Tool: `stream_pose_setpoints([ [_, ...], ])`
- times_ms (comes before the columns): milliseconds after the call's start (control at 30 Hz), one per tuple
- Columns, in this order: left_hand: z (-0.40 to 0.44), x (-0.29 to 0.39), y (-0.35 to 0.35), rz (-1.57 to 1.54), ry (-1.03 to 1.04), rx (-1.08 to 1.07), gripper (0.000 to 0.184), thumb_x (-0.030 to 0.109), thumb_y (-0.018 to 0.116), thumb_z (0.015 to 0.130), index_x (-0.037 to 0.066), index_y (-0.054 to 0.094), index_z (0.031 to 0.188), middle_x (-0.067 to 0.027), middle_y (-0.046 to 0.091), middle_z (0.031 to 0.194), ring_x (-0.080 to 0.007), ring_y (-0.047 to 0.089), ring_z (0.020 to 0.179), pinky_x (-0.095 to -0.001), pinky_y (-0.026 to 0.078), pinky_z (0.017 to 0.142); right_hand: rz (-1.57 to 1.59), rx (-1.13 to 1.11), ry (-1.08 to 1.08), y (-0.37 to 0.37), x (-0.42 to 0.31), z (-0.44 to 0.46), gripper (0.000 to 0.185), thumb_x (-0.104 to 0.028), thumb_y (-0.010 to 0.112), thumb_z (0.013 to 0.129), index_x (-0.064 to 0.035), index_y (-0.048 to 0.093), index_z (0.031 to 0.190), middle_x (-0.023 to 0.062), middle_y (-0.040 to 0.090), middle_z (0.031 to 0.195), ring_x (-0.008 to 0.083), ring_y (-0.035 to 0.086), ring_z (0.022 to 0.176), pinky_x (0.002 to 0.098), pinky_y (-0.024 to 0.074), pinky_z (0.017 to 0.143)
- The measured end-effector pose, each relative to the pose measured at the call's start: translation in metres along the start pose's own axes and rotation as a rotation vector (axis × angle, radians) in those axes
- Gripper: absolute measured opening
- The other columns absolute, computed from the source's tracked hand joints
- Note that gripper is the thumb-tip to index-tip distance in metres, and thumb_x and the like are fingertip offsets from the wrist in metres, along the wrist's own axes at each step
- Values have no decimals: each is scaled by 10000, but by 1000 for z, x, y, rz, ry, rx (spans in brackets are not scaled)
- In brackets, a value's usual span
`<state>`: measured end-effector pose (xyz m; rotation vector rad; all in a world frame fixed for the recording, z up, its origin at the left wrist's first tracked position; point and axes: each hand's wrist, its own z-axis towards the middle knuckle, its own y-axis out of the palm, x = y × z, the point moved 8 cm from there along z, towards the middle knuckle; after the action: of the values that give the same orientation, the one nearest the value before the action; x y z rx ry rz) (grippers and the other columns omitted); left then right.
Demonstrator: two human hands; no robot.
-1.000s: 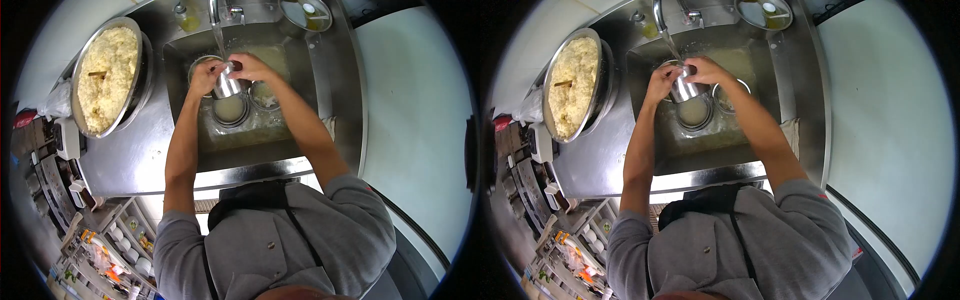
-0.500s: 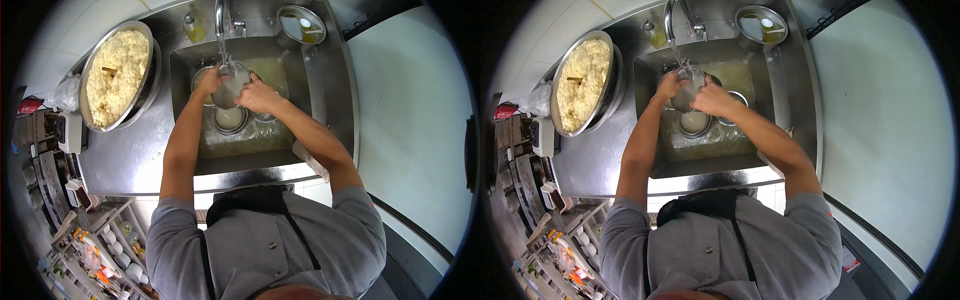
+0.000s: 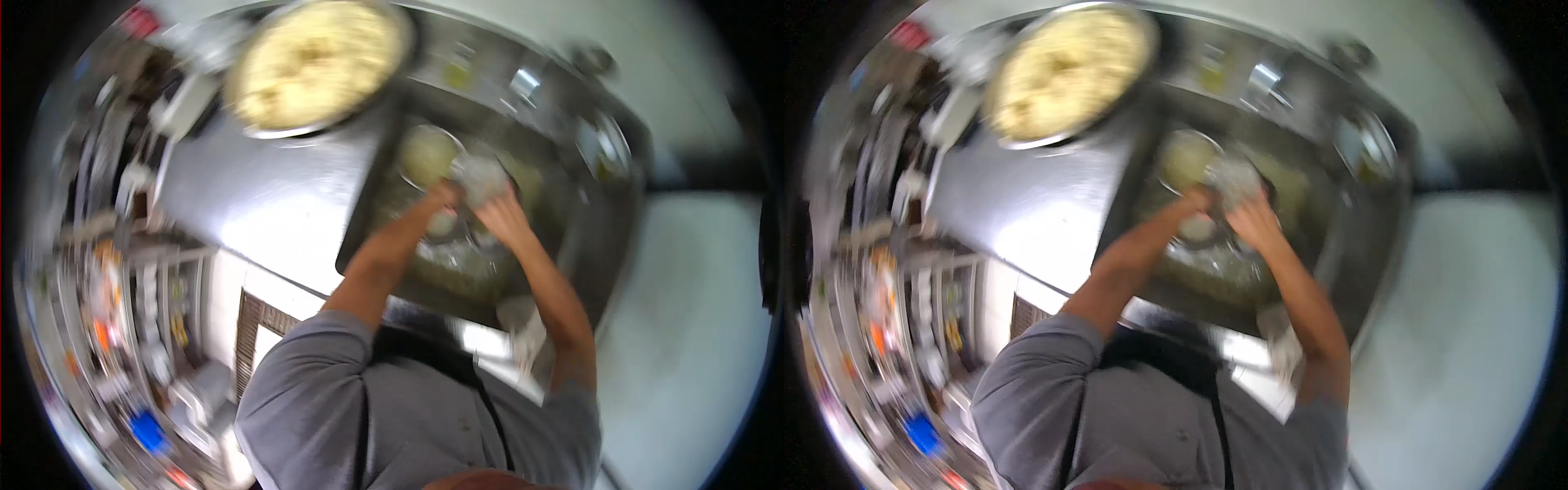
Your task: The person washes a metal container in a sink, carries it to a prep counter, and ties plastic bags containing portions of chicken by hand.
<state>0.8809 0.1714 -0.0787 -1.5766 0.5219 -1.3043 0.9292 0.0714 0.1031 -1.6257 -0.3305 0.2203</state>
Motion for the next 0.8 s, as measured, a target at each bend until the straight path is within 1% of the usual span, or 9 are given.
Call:
stream_pose_setpoints([
  [33, 13, 6, -12, -98, -73, 41, 197, 167, 738, 796, 99, 714, 979, -84, 698, 940, -226, 669, 838, -390, 559, 737, -43, 180, -102, 11, -1, -13, 165, -209, 587, 863, -162, 739, 906, 129, 700, 933, 268, 667, 985, 636, 284, 1109],
  [100, 42, 9, -56, -267, -167, 213, 263, 240, 699, 813, 136, 722, 1053, -99, 704, 1024, -264, 672, 942, -455, 531, 816, -7, -53, -148, -5, -7, -8, 235, -204, 539, 909, -188, 757, 996, 151, 710, 1007, 286, 653, 1067, 572, 242, 1158],
  [133, 50, 16, -88, -270, -180, 323, 299, 277, 679, 821, 155, 726, 1090, -106, 707, 1065, -283, 673, 994, -488, 517, 855, 61, 66, -193, -8, -10, -6, 198, -223, 561, 898, -170, 752, 912, 134, 714, 948, 284, 666, 1013, 578, 268, 1132],
  [200, 73, 43, -118, -84, -35, 59, 256, 220, 729, 695, 144, 731, 938, -117, 713, 919, -325, 692, 919, -470, 542, 762, 74, -229, -179, -6, -19, 10, 82, -212, 711, 808, -130, 713, 809, 114, 697, 801, 286, 665, 917, 582, 335, 1050],
  [467, -73, -37, -39, -642, -1324, 182, 385, 279, 696, 731, 9, 745, 1000, -222, 717, 974, -328, 715, 911, -455, 573, 757, -14, -100, -182, -5, -12, 36, 63, -164, 716, 748, -127, 701, 796, 100, 696, 786, 276, 667, 886, 543, 367, 1063],
  [567, -59, -52, -9, -612, -1103, -72, 507, 236, 750, 727, 52, 672, 1192, -229, 654, 1209, -353, 674, 1062, -467, 569, 829, -13, -113, -160, 20, -20, 31, 58, -162, 675, 782, -135, 704, 825, 98, 701, 815, 272, 666, 907, 549, 389, 1046],
  [700, -32, -63, -41, -545, -878, -108, 457, 167, 676, 798, 57, 643, 1239, -230, 650, 1211, -399, 664, 1063, -479, 591, 816, -45, 19, -178, 5, -20, 17, 75, -162, 634, 809, -135, 697, 839, 98, 699, 843, 269, 671, 892, 561, 394, 1038],
  [767, -66, 7, -83, -1549, -990, -94, 551, 225, 670, 818, 27, 572, 1323, -218, 681, 1124, -333, 719, 852, -390, 619, 803, -86, 195, -196, 2, -13, 12, 103, -135, 615, 822, -111, 701, 873, 116, 690, 853, 279, 671, 855, 581, 377, 1050],
  [800, -58, -4, -54, -1550, -987, -94, 551, 225, 670, 818, 27, 572, 1323, -218, 681, 1124, -333, 719, 852, -390, 619, 803, -89, 195, -196, 6, -13, 13, 103, -135, 615, 822, -111, 701, 873, 116, 690, 853, 279, 671, 855, 581, 377, 1050],
])
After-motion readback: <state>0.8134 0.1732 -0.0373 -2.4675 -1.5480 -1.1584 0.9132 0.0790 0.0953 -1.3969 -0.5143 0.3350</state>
